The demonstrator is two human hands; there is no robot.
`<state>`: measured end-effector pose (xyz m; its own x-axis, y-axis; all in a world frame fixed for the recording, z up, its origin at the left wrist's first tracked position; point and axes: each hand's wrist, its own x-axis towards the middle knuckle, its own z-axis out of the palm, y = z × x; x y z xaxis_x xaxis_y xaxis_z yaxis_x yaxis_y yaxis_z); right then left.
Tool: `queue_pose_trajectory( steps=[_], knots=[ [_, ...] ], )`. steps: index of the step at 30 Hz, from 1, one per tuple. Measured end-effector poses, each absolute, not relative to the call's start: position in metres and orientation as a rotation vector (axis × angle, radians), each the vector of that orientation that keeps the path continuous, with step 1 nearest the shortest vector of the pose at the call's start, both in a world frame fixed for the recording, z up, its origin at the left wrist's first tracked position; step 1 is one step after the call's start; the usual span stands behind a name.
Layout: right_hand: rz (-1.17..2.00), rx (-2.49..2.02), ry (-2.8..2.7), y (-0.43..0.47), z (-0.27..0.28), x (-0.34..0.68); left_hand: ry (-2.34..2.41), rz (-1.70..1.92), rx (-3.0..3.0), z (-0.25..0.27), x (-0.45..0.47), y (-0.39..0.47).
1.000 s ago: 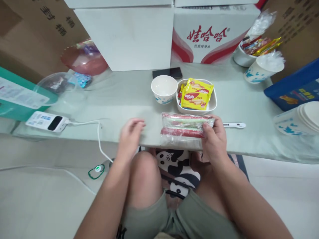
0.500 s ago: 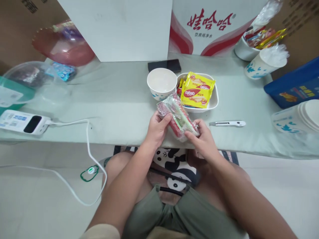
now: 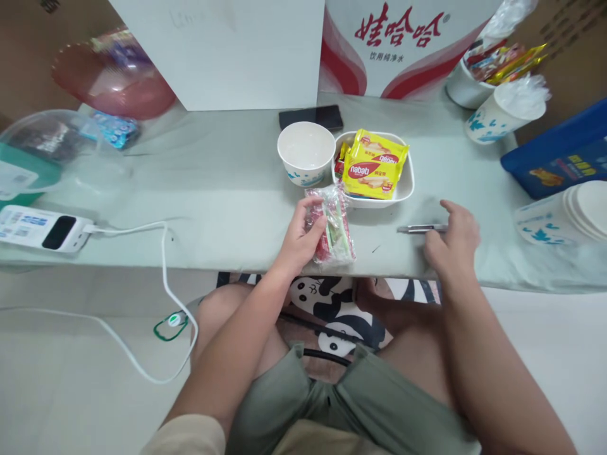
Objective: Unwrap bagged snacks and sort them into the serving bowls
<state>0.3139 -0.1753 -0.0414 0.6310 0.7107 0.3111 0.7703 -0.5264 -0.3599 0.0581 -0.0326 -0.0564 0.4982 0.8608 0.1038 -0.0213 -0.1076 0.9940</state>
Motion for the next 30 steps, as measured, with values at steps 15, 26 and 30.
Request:
queue_pose_trajectory(
  steps=[15, 26, 30],
  knots=[
    [0.783, -1.710, -0.909, -0.169, -0.021, 0.240, 0.557, 0.657, 1.948, -0.053, 0.056, -0.038],
    [1.081, -1.337, -0.755, -0.151, -0.006, 0.199, 0.662, 0.682, 1.974, -0.047, 0.057, -0.042],
    [1.039, -1.412, -0.738, -0.148, -0.005, 0.198, 0.666, 0.702, 1.945, -0.045, 0.058, -0.042]
  ],
)
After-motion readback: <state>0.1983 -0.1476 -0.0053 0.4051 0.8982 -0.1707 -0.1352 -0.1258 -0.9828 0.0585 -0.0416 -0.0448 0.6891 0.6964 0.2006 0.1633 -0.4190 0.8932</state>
